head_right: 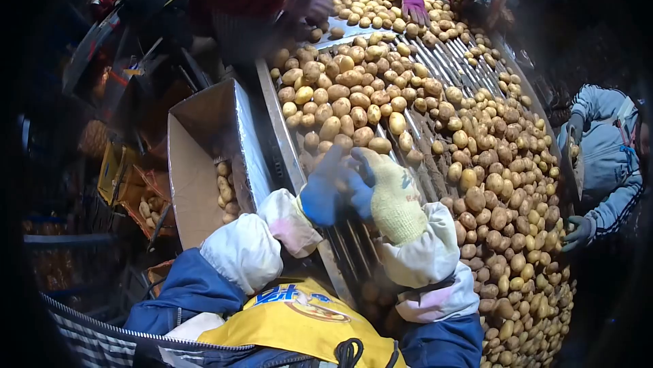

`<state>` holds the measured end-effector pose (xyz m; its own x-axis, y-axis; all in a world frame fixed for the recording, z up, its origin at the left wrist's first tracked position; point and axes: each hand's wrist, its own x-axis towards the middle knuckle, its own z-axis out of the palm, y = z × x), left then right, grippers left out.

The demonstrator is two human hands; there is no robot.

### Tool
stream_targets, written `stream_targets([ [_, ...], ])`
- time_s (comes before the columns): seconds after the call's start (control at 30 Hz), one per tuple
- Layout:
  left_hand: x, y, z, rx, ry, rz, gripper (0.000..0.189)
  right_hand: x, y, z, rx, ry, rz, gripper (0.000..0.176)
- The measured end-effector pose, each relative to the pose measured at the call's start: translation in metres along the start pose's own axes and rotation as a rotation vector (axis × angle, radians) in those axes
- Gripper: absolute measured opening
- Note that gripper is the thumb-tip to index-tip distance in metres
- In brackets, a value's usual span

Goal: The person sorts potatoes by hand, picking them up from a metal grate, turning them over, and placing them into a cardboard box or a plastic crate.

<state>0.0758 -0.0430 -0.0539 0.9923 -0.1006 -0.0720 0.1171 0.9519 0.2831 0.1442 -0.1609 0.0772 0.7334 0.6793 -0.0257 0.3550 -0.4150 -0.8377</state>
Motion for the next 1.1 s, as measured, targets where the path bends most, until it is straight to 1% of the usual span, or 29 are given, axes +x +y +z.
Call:
stream_targets([
  [0.03, -0.001, 0.002, 0.01, -0.059, 0.017, -0.007, 0.064, -0.004, -0.006, 0.0, -0.046, 0.01, 0.047, 0.034],
  [0.07, -0.002, 0.01, 0.023, -0.269, 0.047, -0.133, 0.061, -0.007, -0.026, -0.003, -0.094, 0.019, 0.091, 0.034],
  [0.13, -0.017, 0.011, 0.037, -0.049, 0.176, -0.044, 0.058, -0.011, -0.032, -0.008, 0.17, 0.083, 0.202, 0.035],
  [0.17, -0.024, 0.011, 0.04, 0.061, 0.243, -0.001, 0.056, -0.014, -0.015, -0.007, 0.2, 0.134, 0.203, 0.036],
  [0.2, -0.028, 0.014, 0.04, -0.001, 0.212, -0.045, 0.057, -0.02, -0.021, -0.011, 0.227, 0.124, 0.132, 0.036],
  [0.27, -0.037, 0.024, 0.037, -0.122, 0.156, -0.116, 0.06, -0.031, -0.003, -0.012, 0.177, 0.108, 0.173, 0.036],
  [0.3, -0.045, 0.026, 0.035, -0.113, 0.13, -0.106, 0.064, -0.038, 0.01, -0.014, 0.001, 0.086, 0.135, 0.037],
  [0.33, -0.051, 0.026, 0.035, -0.151, 0.191, -0.065, 0.064, -0.044, 0.017, -0.015, -0.018, 0.054, 0.09, 0.038],
  [0.4, -0.079, 0.042, 0.062, -0.05, 0.321, -0.032, 0.059, -0.056, 0.047, -0.007, 0.007, 0.055, 0.121, 0.039],
  [0.43, -0.086, 0.039, 0.042, -0.065, 0.348, 0.063, 0.055, -0.061, 0.048, -0.004, 0.011, 0.039, 0.15, 0.04],
  [0.47, -0.101, 0.049, 0.069, -0.012, 0.442, 0.112, 0.055, -0.064, 0.044, -0.001, 0.012, 0.023, 0.181, 0.04],
  [0.5, -0.113, 0.054, 0.065, -0.016, 0.462, 0.14, 0.055, -0.065, 0.03, 0.002, -0.002, -0.025, 0.224, 0.04],
  [0.53, -0.125, 0.058, 0.062, -0.021, 0.479, 0.165, 0.055, -0.067, 0.036, 0.006, -0.072, -0.055, 0.166, 0.039],
  [0.6, -0.158, 0.074, 0.07, -0.013, 0.553, 0.172, 0.054, -0.067, 0.028, 0.016, -0.082, -0.087, 0.18, 0.038],
  [0.63, -0.176, 0.084, 0.08, -0.031, 0.566, 0.163, 0.053, -0.067, 0.027, 0.021, -0.083, -0.089, 0.149, 0.038],
  [0.73, -0.223, 0.087, 0.047, -0.133, 0.437, 0.342, 0.053, -0.069, 0.031, 0.034, -0.058, -0.083, 0.055, 0.039],
  [0.77, -0.24, 0.087, 0.041, -0.016, 0.638, 0.445, 0.051, -0.07, 0.036, 0.039, -0.032, -0.079, 0.023, 0.038],
  [0.8, -0.26, 0.09, 0.059, -0.076, 0.662, 0.454, 0.052, -0.072, 0.042, 0.046, -0.006, -0.074, -0.007, 0.038],
  [0.87, -0.296, 0.088, 0.061, -0.1, 0.733, 0.535, 0.053, -0.077, 0.045, 0.058, 0.022, -0.09, -0.051, 0.037],
  [0.93, -0.325, 0.084, 0.059, -0.096, 0.85, 0.605, 0.052, -0.081, 0.041, 0.068, 0.017, -0.127, -0.105, 0.036],
  [0.97, -0.336, 0.08, 0.057, -0.202, 0.867, 0.666, 0.048, -0.083, 0.04, 0.071, -0.038, -0.116, -0.141, 0.036],
  [1.03, -0.362, 0.075, 0.039, -0.208, 0.602, 0.756, 0.047, -0.086, 0.038, 0.078, -0.148, -0.091, -0.219, 0.037],
  [1.07, -0.374, 0.07, 0.027, -0.252, 0.584, 0.798, 0.046, -0.087, 0.037, 0.081, -0.202, -0.079, -0.256, 0.037],
  [1.1, -0.386, 0.066, 0.015, -0.295, 0.564, 0.84, 0.045, -0.087, 0.037, 0.083, -0.207, -0.083, -0.249, 0.039],
])
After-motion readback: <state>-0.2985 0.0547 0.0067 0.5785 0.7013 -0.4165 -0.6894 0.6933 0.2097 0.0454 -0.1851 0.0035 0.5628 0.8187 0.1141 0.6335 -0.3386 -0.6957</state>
